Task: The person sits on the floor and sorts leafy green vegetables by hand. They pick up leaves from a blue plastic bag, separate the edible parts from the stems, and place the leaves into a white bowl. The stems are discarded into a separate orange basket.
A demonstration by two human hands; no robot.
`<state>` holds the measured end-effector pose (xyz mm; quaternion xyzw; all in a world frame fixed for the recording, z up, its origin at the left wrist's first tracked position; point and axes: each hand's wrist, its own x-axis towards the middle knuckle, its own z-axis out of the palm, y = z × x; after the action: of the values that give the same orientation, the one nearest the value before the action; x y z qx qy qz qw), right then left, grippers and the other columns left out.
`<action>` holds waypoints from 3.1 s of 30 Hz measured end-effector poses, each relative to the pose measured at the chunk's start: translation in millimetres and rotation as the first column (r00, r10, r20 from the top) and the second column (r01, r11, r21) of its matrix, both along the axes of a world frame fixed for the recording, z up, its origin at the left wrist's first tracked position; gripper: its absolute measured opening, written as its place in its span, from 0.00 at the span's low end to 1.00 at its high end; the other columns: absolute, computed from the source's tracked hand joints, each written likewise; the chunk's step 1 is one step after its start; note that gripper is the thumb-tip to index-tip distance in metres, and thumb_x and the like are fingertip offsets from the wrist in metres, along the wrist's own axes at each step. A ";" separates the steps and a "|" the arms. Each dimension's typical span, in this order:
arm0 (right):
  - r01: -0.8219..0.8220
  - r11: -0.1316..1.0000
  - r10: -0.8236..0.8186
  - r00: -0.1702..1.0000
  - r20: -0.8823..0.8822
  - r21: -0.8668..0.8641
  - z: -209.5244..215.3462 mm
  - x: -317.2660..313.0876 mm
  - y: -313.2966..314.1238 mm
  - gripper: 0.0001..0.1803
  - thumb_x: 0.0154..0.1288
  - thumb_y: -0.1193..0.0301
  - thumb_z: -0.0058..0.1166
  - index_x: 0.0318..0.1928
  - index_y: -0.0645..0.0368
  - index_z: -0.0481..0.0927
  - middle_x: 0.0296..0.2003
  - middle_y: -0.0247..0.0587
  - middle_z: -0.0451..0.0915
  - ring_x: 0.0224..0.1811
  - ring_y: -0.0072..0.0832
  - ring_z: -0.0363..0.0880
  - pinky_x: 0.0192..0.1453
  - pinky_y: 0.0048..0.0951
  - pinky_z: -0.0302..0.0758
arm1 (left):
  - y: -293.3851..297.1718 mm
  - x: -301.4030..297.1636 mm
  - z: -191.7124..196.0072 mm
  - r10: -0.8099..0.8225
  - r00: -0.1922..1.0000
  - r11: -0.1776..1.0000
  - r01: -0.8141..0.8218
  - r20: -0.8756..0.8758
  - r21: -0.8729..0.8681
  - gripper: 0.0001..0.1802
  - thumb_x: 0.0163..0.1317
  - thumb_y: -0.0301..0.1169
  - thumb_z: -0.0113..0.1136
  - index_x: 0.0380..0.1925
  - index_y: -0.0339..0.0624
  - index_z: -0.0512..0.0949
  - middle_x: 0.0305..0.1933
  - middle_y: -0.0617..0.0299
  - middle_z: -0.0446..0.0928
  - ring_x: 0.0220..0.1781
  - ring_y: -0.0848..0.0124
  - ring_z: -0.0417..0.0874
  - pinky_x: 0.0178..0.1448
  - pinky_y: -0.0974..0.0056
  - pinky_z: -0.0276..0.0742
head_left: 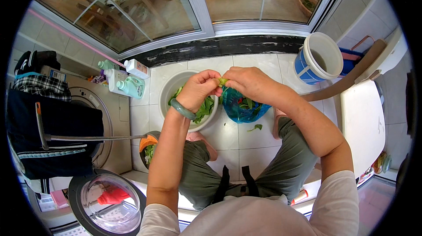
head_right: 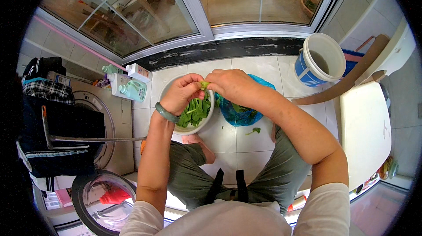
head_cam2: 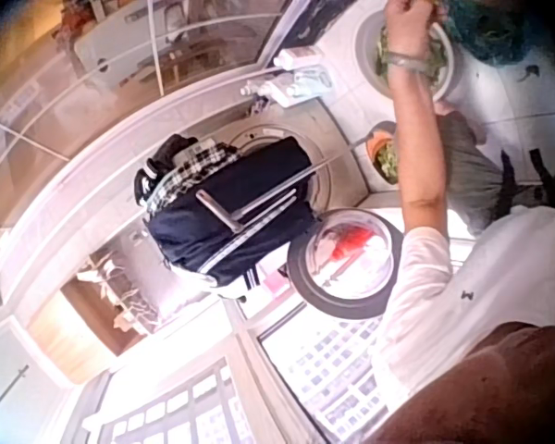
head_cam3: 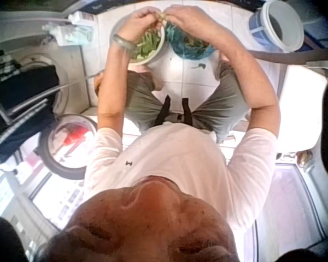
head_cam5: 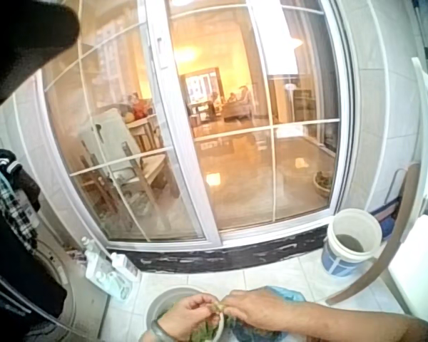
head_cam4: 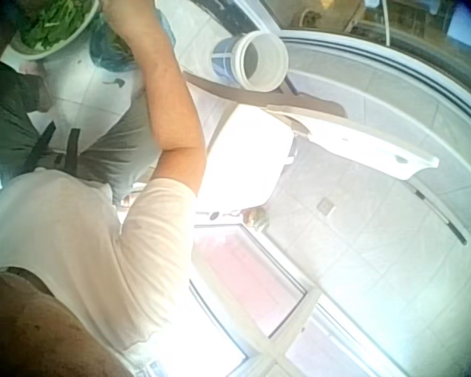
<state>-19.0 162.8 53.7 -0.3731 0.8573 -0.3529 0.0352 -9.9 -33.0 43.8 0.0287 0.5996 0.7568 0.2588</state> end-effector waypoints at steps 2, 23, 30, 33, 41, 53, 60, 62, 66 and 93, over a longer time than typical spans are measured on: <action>0.000 1.000 0.000 1.000 0.012 -0.018 4.4 -0.1 0.9 0.09 0.60 0.67 0.44 0.37 0.58 0.73 0.31 0.43 0.72 0.35 0.42 0.73 0.38 0.36 0.70 | -1.0 0.0 0.4 0.004 0.998 0.995 -0.011 0.070 0.098 0.07 0.58 0.26 0.49 0.36 0.37 0.71 0.31 0.63 0.74 0.29 0.76 0.75 0.35 0.73 0.73; 0.312 0.903 -0.140 0.864 0.483 -0.297 -17.1 -43.5 33.5 0.12 0.64 0.63 0.38 0.35 0.59 0.70 0.28 0.33 0.73 0.29 0.22 0.71 0.34 0.23 0.69 | -11.9 2.2 28.5 0.040 0.990 0.720 -0.125 0.138 0.682 0.09 0.57 0.26 0.48 0.38 0.40 0.67 0.35 0.61 0.66 0.30 0.75 0.68 0.32 0.73 0.69; 0.685 0.650 0.086 0.365 0.927 -0.330 -37.4 -40.5 14.6 0.10 0.63 0.68 0.40 0.41 0.59 0.69 0.30 0.37 0.72 0.30 0.25 0.73 0.34 0.28 0.75 | -14.6 -7.2 6.1 0.050 0.969 0.715 -0.202 0.240 0.669 0.09 0.61 0.31 0.47 0.38 0.39 0.69 0.30 0.62 0.69 0.29 0.73 0.70 0.32 0.70 0.70; 0.707 0.674 0.020 0.273 0.962 -0.215 -65.7 -34.2 4.8 0.12 0.63 0.70 0.39 0.45 0.58 0.68 0.30 0.36 0.72 0.30 0.24 0.73 0.33 0.26 0.75 | -17.4 -18.3 -3.7 -0.010 0.984 0.645 -0.131 0.180 0.753 0.08 0.61 0.32 0.47 0.36 0.39 0.70 0.30 0.61 0.70 0.28 0.72 0.71 0.32 0.70 0.71; 0.602 0.767 0.113 0.213 0.970 -0.221 -119.0 -64.3 -93.2 0.17 0.62 0.64 0.44 0.48 0.59 0.66 0.41 0.40 0.73 0.38 0.29 0.75 0.38 0.30 0.74 | -42.8 -30.5 -6.9 0.257 0.913 0.603 -0.408 0.317 0.686 0.06 0.58 0.28 0.52 0.34 0.38 0.71 0.31 0.58 0.74 0.33 0.70 0.76 0.36 0.68 0.75; 0.743 0.656 -0.576 0.606 0.548 -0.132 -240.6 -91.7 -45.9 0.23 0.57 0.61 0.51 0.50 0.62 0.69 0.33 0.41 0.74 0.34 0.27 0.71 0.39 0.28 0.69 | -105.1 -11.7 11.5 0.406 0.860 0.518 -0.495 0.309 0.698 0.06 0.56 0.25 0.50 0.34 0.34 0.70 0.33 0.54 0.72 0.34 0.67 0.74 0.38 0.65 0.74; 0.820 0.540 -0.420 0.070 0.905 0.188 -347.1 -58.8 85.8 0.04 0.58 0.70 0.45 0.31 0.56 0.72 0.19 0.32 0.67 0.17 0.23 0.63 0.17 0.23 0.59 | -107.6 -3.8 11.3 0.385 0.862 0.551 -0.501 0.329 0.667 0.08 0.58 0.25 0.48 0.37 0.34 0.70 0.36 0.53 0.71 0.36 0.66 0.73 0.39 0.65 0.73; 0.812 0.526 -0.460 0.021 0.888 0.253 -355.6 -38.2 65.7 0.06 0.57 0.72 0.44 0.25 0.55 0.73 0.17 0.32 0.66 0.14 0.21 0.58 0.15 0.23 0.55 | -105.4 0.9 9.3 0.375 0.873 0.586 -0.483 0.311 0.651 0.09 0.58 0.26 0.48 0.38 0.34 0.69 0.37 0.54 0.70 0.37 0.68 0.73 0.40 0.66 0.72; 0.453 0.685 -0.716 0.563 0.413 0.570 -377.6 -20.3 63.5 0.16 0.55 0.70 0.46 0.45 0.60 0.73 0.40 0.55 0.74 0.41 0.51 0.73 0.47 0.39 0.69 | -92.7 -4.6 11.2 0.333 0.891 0.651 -0.454 0.308 0.609 0.08 0.58 0.27 0.49 0.37 0.37 0.70 0.35 0.56 0.73 0.35 0.68 0.75 0.39 0.67 0.75; 0.081 0.688 -0.497 0.777 0.387 0.721 -323.4 -50.0 72.9 0.21 0.46 0.63 0.59 0.41 0.59 0.76 0.36 0.50 0.77 0.41 0.42 0.75 0.44 0.37 0.72 | -68.8 -3.2 4.6 0.292 0.909 0.765 -0.409 0.297 0.497 0.09 0.59 0.28 0.47 0.39 0.37 0.69 0.36 0.57 0.72 0.34 0.70 0.76 0.38 0.69 0.76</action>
<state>-69.0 235.6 -269.8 -0.0683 0.9256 -0.1146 0.3542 -13.1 -101.8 48.4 -0.0884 0.3222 0.9301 0.1524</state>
